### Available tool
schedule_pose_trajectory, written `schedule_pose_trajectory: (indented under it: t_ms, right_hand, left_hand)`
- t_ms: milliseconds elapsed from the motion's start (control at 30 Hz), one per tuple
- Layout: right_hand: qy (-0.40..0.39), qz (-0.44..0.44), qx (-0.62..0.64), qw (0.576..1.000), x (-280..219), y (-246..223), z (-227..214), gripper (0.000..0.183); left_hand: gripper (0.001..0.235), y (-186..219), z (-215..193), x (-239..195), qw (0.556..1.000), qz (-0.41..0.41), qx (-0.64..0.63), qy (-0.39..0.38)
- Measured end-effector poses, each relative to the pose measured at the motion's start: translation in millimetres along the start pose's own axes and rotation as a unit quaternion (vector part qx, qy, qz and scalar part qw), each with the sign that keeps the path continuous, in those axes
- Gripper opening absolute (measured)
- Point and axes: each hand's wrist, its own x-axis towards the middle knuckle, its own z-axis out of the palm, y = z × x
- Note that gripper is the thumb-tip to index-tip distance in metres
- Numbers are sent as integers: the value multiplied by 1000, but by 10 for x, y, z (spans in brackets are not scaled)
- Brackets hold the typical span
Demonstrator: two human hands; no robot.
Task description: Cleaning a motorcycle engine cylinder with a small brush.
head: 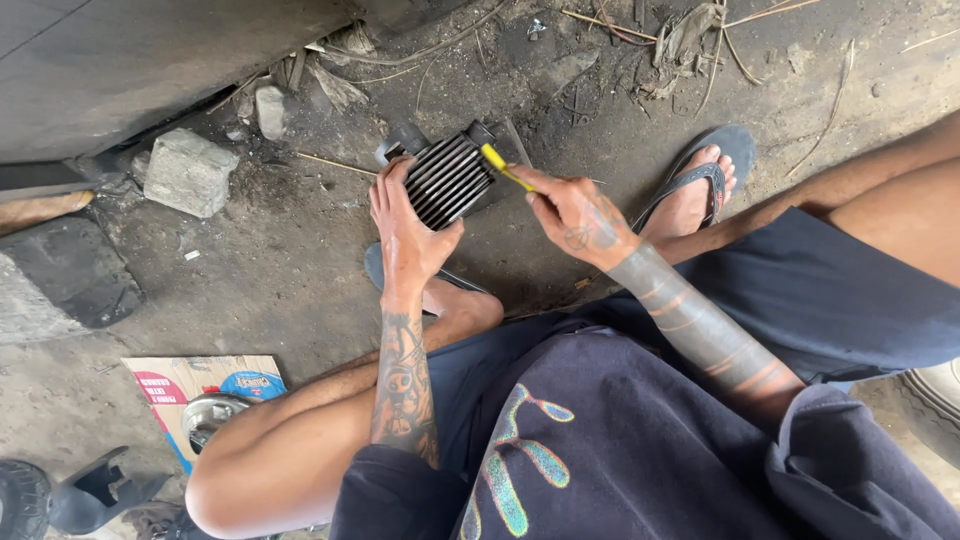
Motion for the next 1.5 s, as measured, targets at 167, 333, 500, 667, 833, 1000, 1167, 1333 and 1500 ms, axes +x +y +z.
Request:
schedule_pose_trajectory:
  t_ms: [167,333,500,667,833,1000,1167,1333,1500]
  right_hand:
    - [13,29,-29,999,9,-215,-38,39]
    - [14,9,-40,999,21,-44,-11,39]
    - [-3,-7,-22,1000,23,24,-29,39]
    - [-6,-25,-27,999,59,-218,-131,36]
    - [8,6,-66,998,-32,-111,-40,34]
    - [46,57,-101,992,-103,137,-11,36]
    - [130,157,64,977,-96,105,-248,36]
    - [98,107,70,987,-79,11,-150,40]
    - [66,81,18,994,-144,66,-13,42]
  left_hand:
    - [100,64,-15,-1,1000,-11,-8,6]
    - [99,72,-12,7,1000,-13,-12,10]
    - [98,82,-16,-1,1000,-12,-17,7]
    - [99,38,7,-48,1000,6,0,12]
    - [100,-18,-10,-35,1000,-2,-2,6]
    - [101,-59,10,-51,1000,2,-17,10]
    - [97,-23,34,-98,1000,21,-11,12]
    - [96,-16,35,-112,999,20,-15,25]
    - [96,-40,69,-110,999,21,-18,31]
